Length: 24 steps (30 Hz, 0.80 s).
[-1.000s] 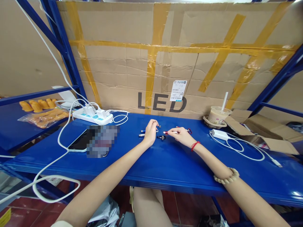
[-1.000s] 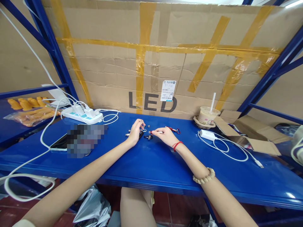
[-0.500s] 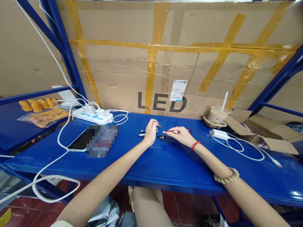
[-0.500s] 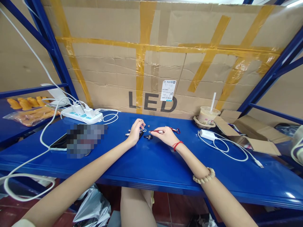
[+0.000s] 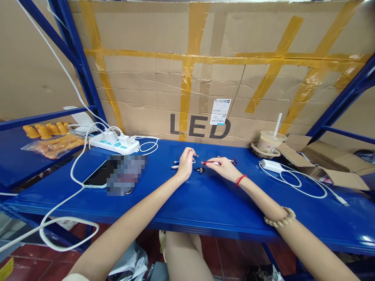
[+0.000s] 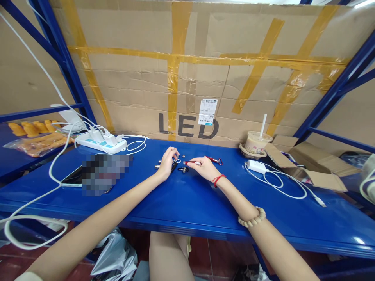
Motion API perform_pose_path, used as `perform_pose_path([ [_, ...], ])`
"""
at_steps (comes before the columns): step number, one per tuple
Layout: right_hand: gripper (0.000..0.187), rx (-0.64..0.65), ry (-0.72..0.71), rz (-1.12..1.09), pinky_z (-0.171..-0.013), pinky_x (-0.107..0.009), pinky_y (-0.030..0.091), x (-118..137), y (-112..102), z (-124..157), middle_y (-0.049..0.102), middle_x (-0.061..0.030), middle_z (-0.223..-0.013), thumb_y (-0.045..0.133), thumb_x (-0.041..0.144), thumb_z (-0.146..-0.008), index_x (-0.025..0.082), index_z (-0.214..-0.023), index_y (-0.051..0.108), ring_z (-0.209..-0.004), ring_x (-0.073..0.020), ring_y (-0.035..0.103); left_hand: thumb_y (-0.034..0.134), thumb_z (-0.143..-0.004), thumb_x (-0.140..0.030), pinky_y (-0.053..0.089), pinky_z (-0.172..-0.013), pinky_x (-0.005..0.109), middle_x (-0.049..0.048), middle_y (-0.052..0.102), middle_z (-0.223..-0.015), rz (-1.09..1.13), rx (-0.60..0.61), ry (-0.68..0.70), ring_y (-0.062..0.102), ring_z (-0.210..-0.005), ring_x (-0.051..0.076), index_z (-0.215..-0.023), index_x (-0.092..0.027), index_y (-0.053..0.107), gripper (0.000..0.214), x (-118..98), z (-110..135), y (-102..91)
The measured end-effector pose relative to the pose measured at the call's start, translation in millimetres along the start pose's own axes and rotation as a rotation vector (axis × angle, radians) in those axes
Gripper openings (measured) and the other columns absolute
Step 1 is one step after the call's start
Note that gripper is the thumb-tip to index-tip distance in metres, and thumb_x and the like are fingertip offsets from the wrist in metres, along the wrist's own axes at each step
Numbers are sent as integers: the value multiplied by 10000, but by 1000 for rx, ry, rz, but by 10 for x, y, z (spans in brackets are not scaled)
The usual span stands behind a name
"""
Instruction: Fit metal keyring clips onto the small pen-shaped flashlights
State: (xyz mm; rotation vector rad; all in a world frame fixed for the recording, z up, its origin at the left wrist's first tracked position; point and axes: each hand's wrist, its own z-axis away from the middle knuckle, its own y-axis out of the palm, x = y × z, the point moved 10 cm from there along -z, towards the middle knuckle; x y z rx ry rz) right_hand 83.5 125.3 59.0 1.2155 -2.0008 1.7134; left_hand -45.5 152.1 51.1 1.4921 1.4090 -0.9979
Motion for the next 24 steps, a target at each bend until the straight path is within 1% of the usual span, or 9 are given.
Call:
perform_pose_path([
  [5, 471, 8, 7, 22, -496, -234, 330, -18, 8, 1, 585, -29, -634, 450, 530, -763, 127, -813, 688, -534, -106, 402, 368, -770, -232, 347, -577, 198, -16, 478, -682, -6, 1, -8, 436, -612, 98, -656, -180, 451, 151, 15, -8, 1],
  [13, 447, 4, 8, 5, -517, -237, 352, -6, 0, 5, 616, -33, -667, 463, 518, -760, 138, -806, 693, -549, -118, 448, 370, -772, -221, 342, -586, 201, -19, 479, -683, 5, -5, -12, 434, -613, 94, -656, -178, 453, 149, 15, -4, -3],
  [24, 447, 27, 20, -17, -527, -242, 340, -16, 24, 8, 608, -37, -676, 461, 513, -762, 126, -798, 681, -550, -113, 429, 369, -771, -230, 347, -583, 205, -16, 470, -676, 4, -3, 1, 433, -615, 99, -654, -178, 452, 153, -15, 6, -4],
])
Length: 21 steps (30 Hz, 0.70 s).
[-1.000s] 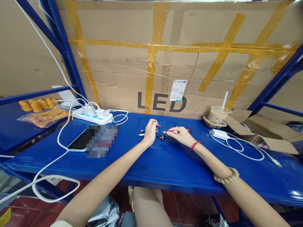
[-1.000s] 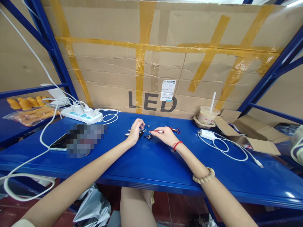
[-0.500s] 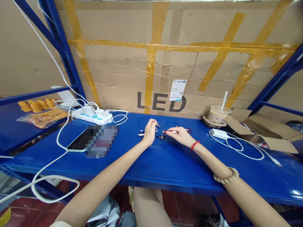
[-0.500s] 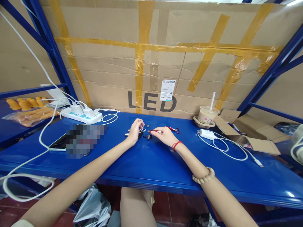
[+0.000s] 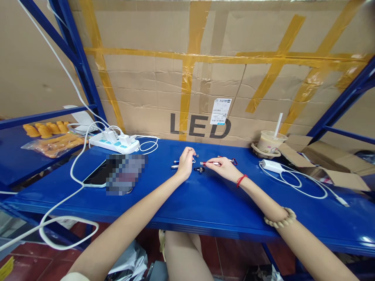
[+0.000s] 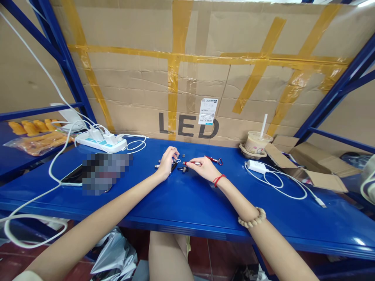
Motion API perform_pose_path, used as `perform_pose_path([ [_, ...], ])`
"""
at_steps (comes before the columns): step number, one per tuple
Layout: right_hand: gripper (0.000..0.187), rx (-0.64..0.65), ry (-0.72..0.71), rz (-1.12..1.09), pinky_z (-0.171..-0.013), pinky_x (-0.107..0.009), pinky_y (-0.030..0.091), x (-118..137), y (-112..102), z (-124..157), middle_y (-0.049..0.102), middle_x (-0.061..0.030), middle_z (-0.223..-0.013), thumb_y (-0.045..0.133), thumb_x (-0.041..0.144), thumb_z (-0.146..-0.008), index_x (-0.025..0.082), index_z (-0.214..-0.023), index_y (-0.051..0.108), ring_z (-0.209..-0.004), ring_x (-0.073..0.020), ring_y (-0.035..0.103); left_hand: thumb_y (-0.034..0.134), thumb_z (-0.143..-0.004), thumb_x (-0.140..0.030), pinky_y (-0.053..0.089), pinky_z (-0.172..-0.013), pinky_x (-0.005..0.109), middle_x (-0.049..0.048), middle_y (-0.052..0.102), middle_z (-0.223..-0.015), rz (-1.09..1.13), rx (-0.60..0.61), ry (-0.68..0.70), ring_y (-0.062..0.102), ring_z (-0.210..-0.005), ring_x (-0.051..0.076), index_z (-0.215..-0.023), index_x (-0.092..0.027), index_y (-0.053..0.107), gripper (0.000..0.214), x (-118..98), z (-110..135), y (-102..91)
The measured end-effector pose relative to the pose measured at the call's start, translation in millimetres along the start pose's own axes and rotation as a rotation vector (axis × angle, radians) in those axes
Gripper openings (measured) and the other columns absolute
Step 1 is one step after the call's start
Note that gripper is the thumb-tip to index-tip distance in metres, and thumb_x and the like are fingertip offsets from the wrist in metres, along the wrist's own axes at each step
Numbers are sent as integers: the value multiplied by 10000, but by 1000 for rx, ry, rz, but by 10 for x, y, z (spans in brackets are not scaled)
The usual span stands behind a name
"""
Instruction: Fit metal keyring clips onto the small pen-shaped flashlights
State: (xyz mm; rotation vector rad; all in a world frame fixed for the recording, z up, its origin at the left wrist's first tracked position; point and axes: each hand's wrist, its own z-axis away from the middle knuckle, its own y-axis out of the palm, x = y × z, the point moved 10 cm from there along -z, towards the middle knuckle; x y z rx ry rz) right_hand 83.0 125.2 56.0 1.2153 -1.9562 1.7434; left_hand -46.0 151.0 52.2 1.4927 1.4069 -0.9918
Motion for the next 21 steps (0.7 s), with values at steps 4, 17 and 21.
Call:
perform_pose_path([
  [4, 450, 7, 1, 8, -523, -239, 338, 1, 8, 2, 602, -35, -662, 458, 516, -763, 124, -785, 678, -548, -112, 428, 365, -772, -229, 344, -584, 203, -15, 471, -684, -1, 3, -1, 431, -616, 97, -658, -177, 452, 152, -1, 2, 3],
  [17, 410, -4, -13, -31, -522, -230, 371, 71, 6, 19, 637, -31, -661, 502, 497, -746, 136, -765, 696, -553, -115, 483, 367, -772, -227, 327, -581, 198, -20, 468, -675, 12, 0, -10, 424, -615, 93, -654, -174, 448, 152, 31, -11, 9],
  [21, 391, 28, 1, -67, -500, -228, 371, 55, 39, 24, 642, -34, -645, 549, 486, -714, 125, -752, 698, -545, -119, 504, 370, -771, -226, 324, -580, 200, -21, 469, -677, 25, -3, -9, 421, -612, 91, -655, -172, 445, 148, 24, -7, 11],
])
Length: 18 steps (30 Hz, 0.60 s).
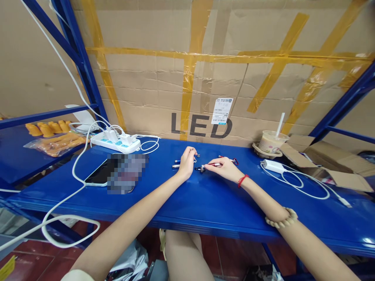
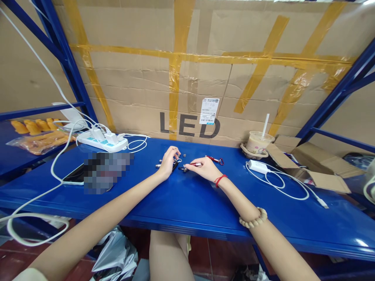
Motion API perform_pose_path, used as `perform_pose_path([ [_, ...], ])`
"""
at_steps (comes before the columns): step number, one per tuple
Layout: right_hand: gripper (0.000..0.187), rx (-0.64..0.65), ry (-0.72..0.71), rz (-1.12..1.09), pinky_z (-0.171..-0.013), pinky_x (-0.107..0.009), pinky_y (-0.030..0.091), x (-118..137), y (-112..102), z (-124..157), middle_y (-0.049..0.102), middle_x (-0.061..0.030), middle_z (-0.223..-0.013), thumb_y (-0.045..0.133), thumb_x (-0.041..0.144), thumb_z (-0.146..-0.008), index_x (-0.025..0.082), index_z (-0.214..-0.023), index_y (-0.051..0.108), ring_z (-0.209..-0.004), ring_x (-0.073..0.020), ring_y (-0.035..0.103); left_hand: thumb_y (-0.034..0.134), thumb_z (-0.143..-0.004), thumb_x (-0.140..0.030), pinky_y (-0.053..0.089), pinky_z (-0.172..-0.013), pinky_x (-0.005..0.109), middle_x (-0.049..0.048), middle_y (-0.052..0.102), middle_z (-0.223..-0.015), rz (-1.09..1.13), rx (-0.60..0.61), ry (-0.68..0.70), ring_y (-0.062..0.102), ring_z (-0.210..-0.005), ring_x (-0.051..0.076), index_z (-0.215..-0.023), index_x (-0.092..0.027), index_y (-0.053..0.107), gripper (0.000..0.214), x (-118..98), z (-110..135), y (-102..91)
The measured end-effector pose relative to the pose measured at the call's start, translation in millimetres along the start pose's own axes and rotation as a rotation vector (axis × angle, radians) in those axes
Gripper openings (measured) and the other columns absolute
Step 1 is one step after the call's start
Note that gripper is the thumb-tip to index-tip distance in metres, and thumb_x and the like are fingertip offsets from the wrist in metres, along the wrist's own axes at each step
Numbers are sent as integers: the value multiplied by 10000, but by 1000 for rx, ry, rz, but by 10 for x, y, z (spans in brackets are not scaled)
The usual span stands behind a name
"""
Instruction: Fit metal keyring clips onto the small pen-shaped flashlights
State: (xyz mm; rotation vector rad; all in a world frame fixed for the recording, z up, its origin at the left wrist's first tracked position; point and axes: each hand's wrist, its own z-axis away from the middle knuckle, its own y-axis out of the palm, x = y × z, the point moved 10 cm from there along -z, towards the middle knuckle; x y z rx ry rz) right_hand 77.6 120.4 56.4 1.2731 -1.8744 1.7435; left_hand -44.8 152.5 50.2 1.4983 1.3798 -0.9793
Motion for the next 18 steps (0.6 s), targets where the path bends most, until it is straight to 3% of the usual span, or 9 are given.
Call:
perform_pose_path([
  [18, 363, -33, -4, 57, -536, -225, 399, 0, -32, -3, 658, -35, -677, 543, 463, -725, 135, -755, 697, -590, -131, 539, 372, -770, -230, 331, -588, 202, -21, 480, -689, -12, 8, 3, 433, -621, 94, -654, -177, 447, 148, 24, -9, 1],
])
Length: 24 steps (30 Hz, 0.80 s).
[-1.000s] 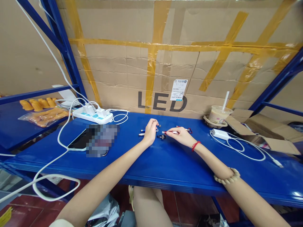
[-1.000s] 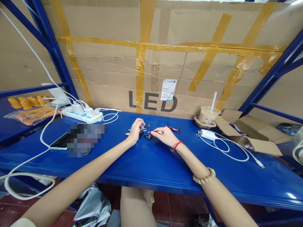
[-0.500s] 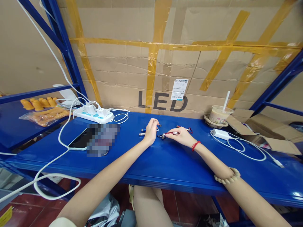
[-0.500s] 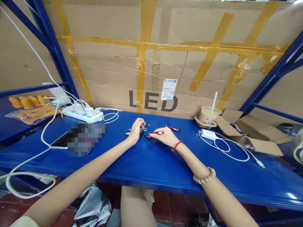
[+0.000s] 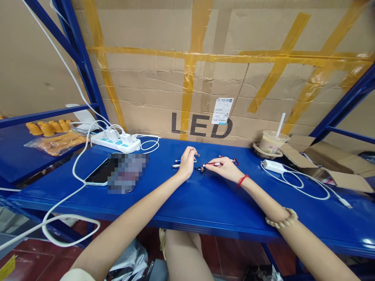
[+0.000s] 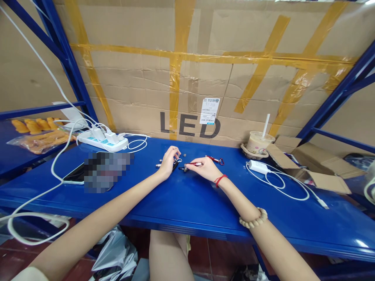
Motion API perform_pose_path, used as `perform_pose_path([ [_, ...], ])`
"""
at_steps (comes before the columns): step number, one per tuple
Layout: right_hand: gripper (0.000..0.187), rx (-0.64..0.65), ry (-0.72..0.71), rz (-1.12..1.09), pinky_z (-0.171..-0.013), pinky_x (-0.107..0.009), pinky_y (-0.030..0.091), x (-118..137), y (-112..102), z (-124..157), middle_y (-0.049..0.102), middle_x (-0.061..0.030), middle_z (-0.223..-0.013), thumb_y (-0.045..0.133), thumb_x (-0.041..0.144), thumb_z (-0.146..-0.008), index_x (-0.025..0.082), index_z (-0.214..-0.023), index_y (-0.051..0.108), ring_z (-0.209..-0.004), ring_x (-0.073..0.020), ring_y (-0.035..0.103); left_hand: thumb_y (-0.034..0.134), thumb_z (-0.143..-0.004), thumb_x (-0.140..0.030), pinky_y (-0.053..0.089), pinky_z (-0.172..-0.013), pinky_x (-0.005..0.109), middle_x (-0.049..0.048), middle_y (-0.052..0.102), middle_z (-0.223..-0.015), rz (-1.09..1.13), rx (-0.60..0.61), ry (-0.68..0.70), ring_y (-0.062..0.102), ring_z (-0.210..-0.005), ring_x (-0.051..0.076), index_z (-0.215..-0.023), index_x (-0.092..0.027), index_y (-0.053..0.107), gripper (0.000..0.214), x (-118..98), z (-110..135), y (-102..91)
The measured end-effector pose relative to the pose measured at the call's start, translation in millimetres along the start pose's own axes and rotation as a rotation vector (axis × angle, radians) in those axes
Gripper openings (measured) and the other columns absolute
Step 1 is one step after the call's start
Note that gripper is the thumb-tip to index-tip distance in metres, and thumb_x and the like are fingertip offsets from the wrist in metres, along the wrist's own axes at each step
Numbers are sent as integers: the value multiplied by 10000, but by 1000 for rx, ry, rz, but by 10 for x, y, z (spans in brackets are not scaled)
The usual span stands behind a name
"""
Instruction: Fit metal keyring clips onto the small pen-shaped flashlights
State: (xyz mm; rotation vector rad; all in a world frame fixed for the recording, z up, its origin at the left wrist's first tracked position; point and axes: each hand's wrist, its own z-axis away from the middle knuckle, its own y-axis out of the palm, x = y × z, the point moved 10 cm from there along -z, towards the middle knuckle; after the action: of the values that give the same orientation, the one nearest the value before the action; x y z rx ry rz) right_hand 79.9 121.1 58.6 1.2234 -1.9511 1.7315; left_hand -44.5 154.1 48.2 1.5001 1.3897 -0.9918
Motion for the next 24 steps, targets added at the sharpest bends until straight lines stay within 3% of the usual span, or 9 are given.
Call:
perform_pose_path([
  [14, 405, 12, -18, 11, -608, -241, 415, -8, 1, -14, 661, -39, -743, 478, 480, -767, 139, -816, 692, -650, -151, 538, 369, -775, -223, 329, -582, 202, -21, 467, -675, -11, -5, -6, 429, -621, 95, -650, -177, 450, 156, -25, 9, -6],
  [24, 494, -17, -4, 59, -511, -231, 337, -10, -40, -9, 552, -3, -587, 417, 544, -778, 122, -738, 669, -531, -106, 420, 369, -774, -222, 337, -580, 202, -18, 490, -707, -5, 2, -3, 434, -623, 94, -665, -177, 451, 144, 1, -6, -2],
])
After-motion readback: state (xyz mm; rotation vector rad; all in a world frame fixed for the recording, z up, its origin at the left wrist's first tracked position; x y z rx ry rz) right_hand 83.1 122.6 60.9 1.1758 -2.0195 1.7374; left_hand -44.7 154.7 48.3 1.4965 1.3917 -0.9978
